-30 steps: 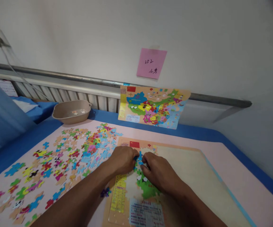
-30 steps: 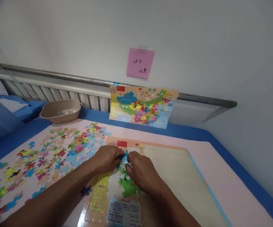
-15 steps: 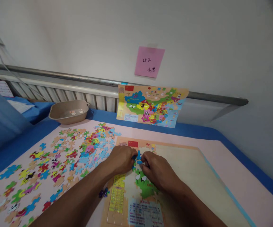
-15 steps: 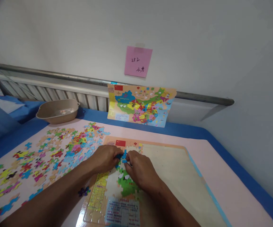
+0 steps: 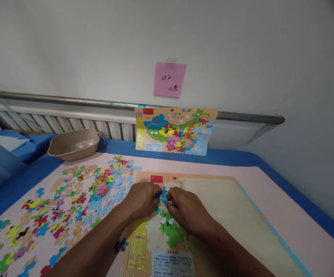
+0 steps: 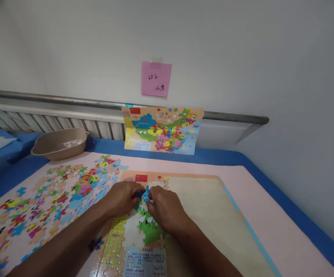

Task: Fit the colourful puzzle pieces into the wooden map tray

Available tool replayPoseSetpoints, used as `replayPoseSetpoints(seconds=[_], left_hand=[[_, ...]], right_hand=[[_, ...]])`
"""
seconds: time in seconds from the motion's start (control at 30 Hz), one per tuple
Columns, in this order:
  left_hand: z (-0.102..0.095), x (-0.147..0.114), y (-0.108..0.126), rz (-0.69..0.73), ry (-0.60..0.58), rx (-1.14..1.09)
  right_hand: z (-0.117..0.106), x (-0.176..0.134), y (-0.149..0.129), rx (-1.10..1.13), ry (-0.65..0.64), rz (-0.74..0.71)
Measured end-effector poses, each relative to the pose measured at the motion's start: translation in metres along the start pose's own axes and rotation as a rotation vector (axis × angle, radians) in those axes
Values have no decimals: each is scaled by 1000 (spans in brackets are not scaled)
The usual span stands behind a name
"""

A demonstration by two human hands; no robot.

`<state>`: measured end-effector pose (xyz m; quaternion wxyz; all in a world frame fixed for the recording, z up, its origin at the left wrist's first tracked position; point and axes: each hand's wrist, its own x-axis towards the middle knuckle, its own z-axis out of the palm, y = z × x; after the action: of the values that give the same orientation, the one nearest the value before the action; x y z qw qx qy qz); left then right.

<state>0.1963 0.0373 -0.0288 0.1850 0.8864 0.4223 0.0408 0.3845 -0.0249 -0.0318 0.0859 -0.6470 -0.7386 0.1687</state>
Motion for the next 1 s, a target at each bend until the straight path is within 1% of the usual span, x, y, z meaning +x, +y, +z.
replayPoseSetpoints(seconds=[0.53, 0.8, 1.0], left_hand=[[2, 1, -1, 10, 29, -28], [0, 0, 1, 5, 29, -44], [5, 2, -2, 11, 42, -51]], right_hand=[[-1, 1, -2, 23, 0, 0], [-1, 2, -2, 27, -3, -14], [-3, 1, -5, 4, -18, 0]])
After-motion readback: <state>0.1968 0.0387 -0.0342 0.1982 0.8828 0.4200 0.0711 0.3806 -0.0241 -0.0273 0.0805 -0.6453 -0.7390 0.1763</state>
